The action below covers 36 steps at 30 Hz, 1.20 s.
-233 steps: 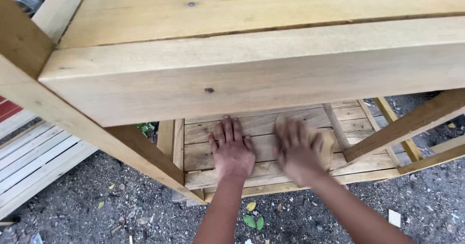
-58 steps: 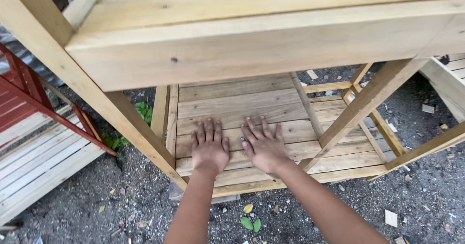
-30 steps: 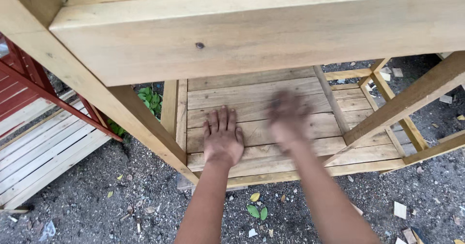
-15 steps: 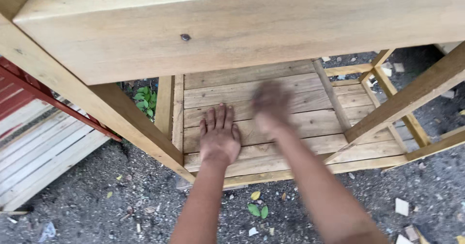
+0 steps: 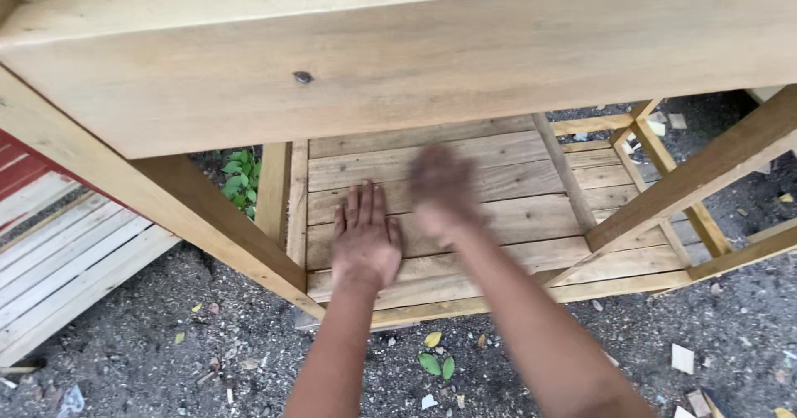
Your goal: The person sands the lower shelf of a wooden shelving unit using a sanding block. They move the block back and forth across the slats, then briefly switch to a cloth before resuming sanding.
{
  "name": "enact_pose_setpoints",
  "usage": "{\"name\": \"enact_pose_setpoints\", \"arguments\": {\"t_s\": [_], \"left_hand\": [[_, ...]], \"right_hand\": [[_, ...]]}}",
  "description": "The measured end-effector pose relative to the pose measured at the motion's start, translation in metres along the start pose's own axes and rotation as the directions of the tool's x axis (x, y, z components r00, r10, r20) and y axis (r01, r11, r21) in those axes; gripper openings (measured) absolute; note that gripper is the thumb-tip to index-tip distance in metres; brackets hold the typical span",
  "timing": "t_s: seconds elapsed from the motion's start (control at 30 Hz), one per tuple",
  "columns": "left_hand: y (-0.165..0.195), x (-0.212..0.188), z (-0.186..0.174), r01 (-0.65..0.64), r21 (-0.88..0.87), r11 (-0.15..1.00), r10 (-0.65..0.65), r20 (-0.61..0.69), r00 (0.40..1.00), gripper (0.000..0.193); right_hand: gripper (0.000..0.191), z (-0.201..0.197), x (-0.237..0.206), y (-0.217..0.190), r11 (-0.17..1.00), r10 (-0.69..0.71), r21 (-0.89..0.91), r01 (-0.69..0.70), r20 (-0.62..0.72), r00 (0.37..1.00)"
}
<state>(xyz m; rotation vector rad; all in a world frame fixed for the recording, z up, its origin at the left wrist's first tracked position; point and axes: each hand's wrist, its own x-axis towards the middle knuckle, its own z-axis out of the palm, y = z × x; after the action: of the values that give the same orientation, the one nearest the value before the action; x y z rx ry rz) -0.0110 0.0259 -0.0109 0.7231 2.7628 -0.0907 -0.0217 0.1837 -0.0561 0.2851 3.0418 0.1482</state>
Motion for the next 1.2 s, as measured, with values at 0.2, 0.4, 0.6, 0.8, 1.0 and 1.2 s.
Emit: {"name": "enact_pose_setpoints", "arguments": {"t_s": [0.2, 0.4, 0.6, 0.8, 1.0, 1.2], "left_hand": [[-0.001, 0.000, 0.003, 0.032, -0.053, 0.998, -0.030, 0.022, 0.999, 0.070], [0.005, -0.003, -0.005, 0.062, -0.065, 0.996, -0.060, 0.029, 0.998, 0.070], [0.004, -0.008, -0.010, 0.032, -0.041, 0.999, -0.030, 0.057, 0.998, 0.069], [0.007, -0.008, -0.002, 0.025, -0.084, 0.996, -0.023, 0.026, 0.999, 0.070], [0.003, -0.006, -0.013, 0.033, -0.115, 0.993, -0.031, 0.020, 0.999, 0.070], [0.010, -0.009, -0.013, 0.034, -0.094, 0.995, -0.029, 0.051, 0.998, 0.070]], "right_hand": [[0.072, -0.009, -0.012, 0.056, 0.929, 0.098, 0.360, -0.080, -0.032, 0.995], [0.070, -0.022, 0.003, 0.110, 0.861, 0.382, 0.344, -0.374, 0.046, 0.923], [0.073, 0.006, -0.030, 0.000, 0.970, -0.069, 0.235, 0.064, 0.013, 0.998], [0.070, -0.020, 0.010, 0.039, 0.967, 0.079, 0.233, -0.102, 0.106, 0.991], [0.072, -0.045, 0.019, 0.030, 0.950, 0.084, 0.295, -0.100, 0.066, 0.994], [0.073, -0.001, -0.044, 0.011, 0.966, -0.225, 0.143, 0.214, 0.065, 0.972]]}}
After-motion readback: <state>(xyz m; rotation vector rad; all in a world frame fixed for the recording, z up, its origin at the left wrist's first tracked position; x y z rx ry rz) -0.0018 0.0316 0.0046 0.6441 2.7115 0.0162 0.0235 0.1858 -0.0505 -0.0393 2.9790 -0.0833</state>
